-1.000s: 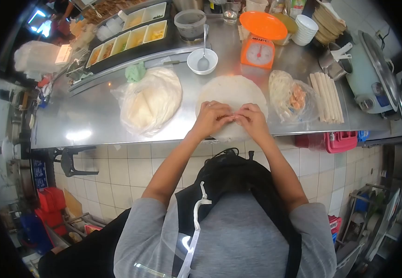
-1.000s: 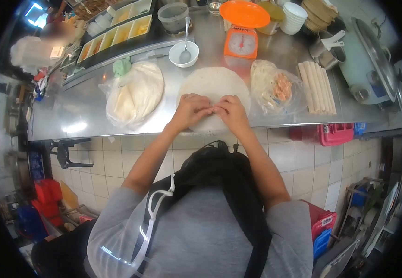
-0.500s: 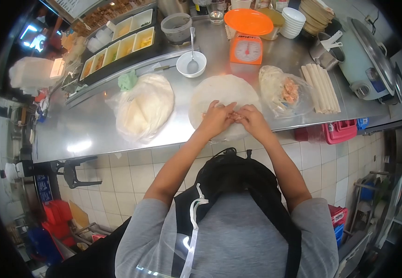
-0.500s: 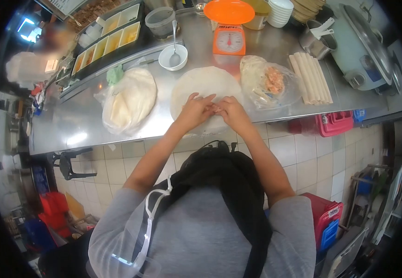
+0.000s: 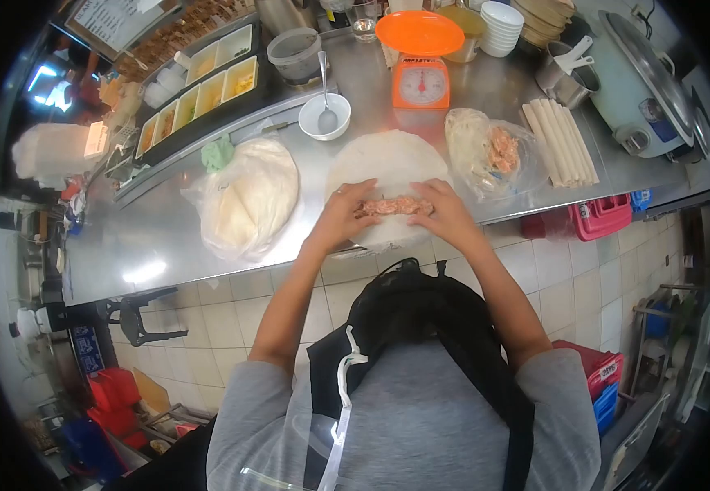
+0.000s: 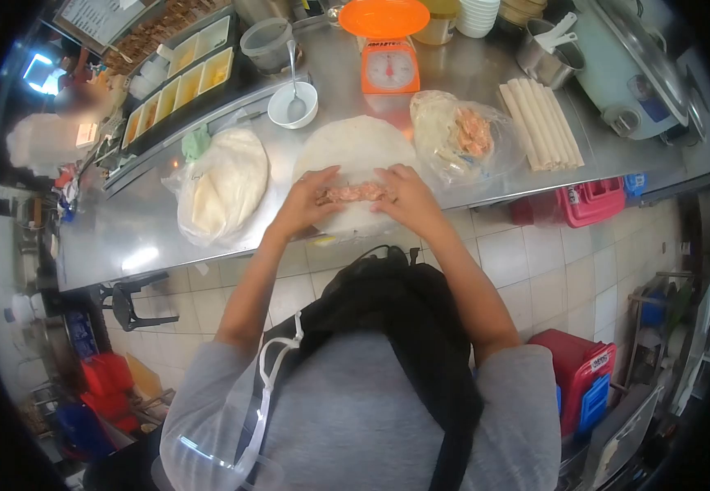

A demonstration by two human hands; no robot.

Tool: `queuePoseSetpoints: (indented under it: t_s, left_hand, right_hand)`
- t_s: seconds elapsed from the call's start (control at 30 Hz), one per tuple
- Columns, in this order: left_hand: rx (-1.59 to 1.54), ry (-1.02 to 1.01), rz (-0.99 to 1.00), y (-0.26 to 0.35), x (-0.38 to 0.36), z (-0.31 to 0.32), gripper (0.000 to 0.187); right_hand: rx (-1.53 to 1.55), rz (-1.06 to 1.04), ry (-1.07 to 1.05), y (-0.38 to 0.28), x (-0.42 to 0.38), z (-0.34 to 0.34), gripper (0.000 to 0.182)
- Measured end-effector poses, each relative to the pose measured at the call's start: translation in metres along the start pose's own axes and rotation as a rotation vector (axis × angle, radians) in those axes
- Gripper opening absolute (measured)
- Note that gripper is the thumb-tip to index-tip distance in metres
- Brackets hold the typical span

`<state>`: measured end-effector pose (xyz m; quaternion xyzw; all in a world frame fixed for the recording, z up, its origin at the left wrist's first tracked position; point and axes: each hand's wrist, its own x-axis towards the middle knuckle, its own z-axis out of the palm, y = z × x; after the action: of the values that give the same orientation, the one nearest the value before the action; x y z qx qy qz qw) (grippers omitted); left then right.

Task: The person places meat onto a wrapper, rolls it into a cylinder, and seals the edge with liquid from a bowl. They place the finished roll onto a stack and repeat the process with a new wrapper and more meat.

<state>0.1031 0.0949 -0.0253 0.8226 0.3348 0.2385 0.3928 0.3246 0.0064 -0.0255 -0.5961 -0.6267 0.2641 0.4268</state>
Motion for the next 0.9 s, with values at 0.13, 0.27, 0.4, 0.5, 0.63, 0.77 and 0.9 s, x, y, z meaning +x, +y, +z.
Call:
queuePoseSetpoints:
  t_s: [0.13,0.27,0.4,0.5,0.63,0.77,0.9]
  left_hand:
    - [-0.05,-0.102,-0.16,-0.013,-0.007,-0.007,0.061]
    - [-0.082,0.008,-0.025,-0.011,-0.016,-0.011,0.056]
    - [-0.048,-0.049,-0.15,-0.018,-0.017,-0.019,0.056]
    - [-0.083,-0.027,-0.135,-0.017,-0.016,-0.018,0.056]
    - [-0.068,0.13,-0.041,-0.023,-0.021,-0.02,0.032]
    - [-0.042,0.105,-0.089,-0.029,-0.021,-0.014,0.012]
    - [0.035,0.127,0.094,-0.035,-0.025,-0.023,0.031]
  right_hand:
    - [-0.436,-0.223,-0.046,0.012,0.013,0.037,0.03]
    - [-0.561,-0.28,-0.051,0.0,0.02,0.062,0.019]
    - [-0.514,-0.272,-0.09,-0.005,0.024,0.077,0.017]
    - [-0.511,-0.193,-0.084,-0.016,0.026,0.074,0.014]
    - [-0.422,-0.28,0.006,-0.011,0.026,0.081,0.011]
    - [-0.567,-0.263,-0.115,-0.011,0.03,0.088,0.014]
    - [-0.385,-0.185,-0.156,-0.015,0.034,0.07,0.015]
